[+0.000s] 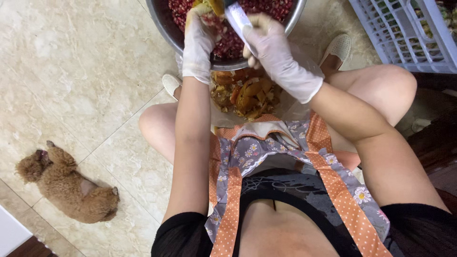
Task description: The person sits on the floor and uses a knife to cut open pomegranates, then separates the seeds from the peel by hand into a metal bowl. The discarded peels are placed into a plastic bag on the floor.
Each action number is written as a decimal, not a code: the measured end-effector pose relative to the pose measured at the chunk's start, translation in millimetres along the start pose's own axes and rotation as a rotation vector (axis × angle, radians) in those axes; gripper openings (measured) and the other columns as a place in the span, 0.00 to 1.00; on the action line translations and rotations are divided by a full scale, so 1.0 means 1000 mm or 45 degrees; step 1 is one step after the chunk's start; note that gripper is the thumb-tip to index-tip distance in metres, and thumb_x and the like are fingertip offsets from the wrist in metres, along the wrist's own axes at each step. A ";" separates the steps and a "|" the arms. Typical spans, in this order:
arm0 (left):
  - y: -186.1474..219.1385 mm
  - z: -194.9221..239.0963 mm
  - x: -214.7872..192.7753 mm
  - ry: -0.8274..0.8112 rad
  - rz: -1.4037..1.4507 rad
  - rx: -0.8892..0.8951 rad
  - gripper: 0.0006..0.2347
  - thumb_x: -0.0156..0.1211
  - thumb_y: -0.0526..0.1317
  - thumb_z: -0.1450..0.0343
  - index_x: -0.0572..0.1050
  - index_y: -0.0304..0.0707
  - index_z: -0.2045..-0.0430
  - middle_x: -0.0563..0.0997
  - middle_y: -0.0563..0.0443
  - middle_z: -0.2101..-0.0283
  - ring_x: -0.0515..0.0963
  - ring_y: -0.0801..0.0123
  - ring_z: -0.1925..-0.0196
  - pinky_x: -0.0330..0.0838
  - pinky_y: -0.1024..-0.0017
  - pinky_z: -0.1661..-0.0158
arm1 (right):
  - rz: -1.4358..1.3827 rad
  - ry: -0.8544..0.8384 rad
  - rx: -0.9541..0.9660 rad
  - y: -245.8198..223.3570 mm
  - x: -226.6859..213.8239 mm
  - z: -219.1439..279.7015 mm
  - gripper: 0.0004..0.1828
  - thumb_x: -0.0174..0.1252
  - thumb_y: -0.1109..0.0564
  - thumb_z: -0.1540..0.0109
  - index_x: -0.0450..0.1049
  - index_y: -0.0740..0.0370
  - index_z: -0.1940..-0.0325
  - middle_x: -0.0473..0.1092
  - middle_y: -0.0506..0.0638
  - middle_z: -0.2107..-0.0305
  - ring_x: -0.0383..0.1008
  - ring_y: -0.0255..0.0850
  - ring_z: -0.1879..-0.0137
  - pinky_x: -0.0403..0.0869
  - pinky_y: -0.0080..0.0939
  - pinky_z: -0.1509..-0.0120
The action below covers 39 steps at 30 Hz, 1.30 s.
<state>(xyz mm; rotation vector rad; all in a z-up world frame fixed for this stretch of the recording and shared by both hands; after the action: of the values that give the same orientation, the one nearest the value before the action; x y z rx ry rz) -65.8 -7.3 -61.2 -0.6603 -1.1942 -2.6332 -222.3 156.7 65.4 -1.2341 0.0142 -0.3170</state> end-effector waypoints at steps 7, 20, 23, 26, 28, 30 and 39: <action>0.013 0.007 0.005 0.069 -0.450 0.000 0.14 0.61 0.47 0.35 0.77 0.44 0.59 0.83 0.52 0.58 0.79 0.65 0.54 0.66 0.55 0.54 | -0.089 0.027 0.368 -0.002 -0.010 -0.010 0.14 0.55 0.53 0.30 0.73 0.61 0.43 0.72 0.44 0.79 0.66 0.29 0.81 0.63 0.28 0.82; -0.050 -0.080 -0.001 0.060 0.621 0.133 0.16 0.45 0.45 0.27 0.69 0.31 0.53 0.75 0.39 0.54 0.77 0.54 0.53 0.75 0.54 0.54 | 0.100 0.013 0.383 -0.011 0.001 0.006 0.16 0.52 0.55 0.30 0.71 0.65 0.41 0.72 0.46 0.79 0.69 0.31 0.81 0.68 0.30 0.82; -0.055 -0.082 -0.005 -0.111 0.693 0.085 0.15 0.46 0.47 0.25 0.70 0.32 0.55 0.75 0.43 0.58 0.74 0.60 0.59 0.71 0.61 0.61 | 0.011 -0.048 -0.253 -0.018 -0.001 0.009 0.17 0.53 0.56 0.28 0.66 0.66 0.38 0.73 0.49 0.76 0.72 0.32 0.78 0.72 0.31 0.81; -0.051 -0.070 -0.004 -0.132 0.591 0.108 0.16 0.46 0.48 0.27 0.69 0.33 0.56 0.75 0.45 0.60 0.74 0.62 0.63 0.70 0.62 0.65 | 0.120 0.011 -0.334 -0.020 -0.003 0.009 0.14 0.48 0.53 0.24 0.66 0.65 0.39 0.73 0.47 0.75 0.74 0.30 0.76 0.73 0.30 0.79; -0.039 -0.062 0.003 -0.066 0.455 0.154 0.16 0.48 0.48 0.27 0.70 0.32 0.54 0.76 0.45 0.60 0.72 0.64 0.64 0.70 0.64 0.64 | 0.083 0.071 0.144 -0.016 -0.004 0.005 0.15 0.50 0.52 0.28 0.70 0.63 0.41 0.73 0.46 0.78 0.69 0.30 0.80 0.68 0.30 0.81; -0.026 -0.052 0.003 0.019 0.322 0.202 0.15 0.54 0.46 0.23 0.72 0.30 0.52 0.76 0.46 0.60 0.67 0.68 0.66 0.68 0.68 0.62 | 0.045 0.049 0.176 -0.016 -0.002 0.001 0.16 0.51 0.52 0.29 0.71 0.63 0.41 0.72 0.47 0.79 0.68 0.30 0.81 0.67 0.31 0.82; 0.003 -0.031 0.004 -0.024 -0.251 0.611 0.17 0.68 0.46 0.28 0.79 0.27 0.56 0.81 0.50 0.61 0.77 0.68 0.60 0.73 0.67 0.55 | 0.001 0.053 0.067 -0.020 -0.005 -0.006 0.14 0.52 0.52 0.29 0.71 0.59 0.41 0.73 0.47 0.75 0.70 0.30 0.78 0.69 0.28 0.80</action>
<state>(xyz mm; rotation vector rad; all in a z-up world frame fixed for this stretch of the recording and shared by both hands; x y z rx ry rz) -78.0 -32.2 -75.4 -0.4966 -1.8904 -2.3368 -232.9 146.5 80.8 -1.1752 0.0418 -0.3400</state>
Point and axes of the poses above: each hand's wrist, its own z-axis away from the middle knuckle, its own x-axis out of the palm, y = z × x, the point moved 2 cm from there along -z, towards the middle knuckle
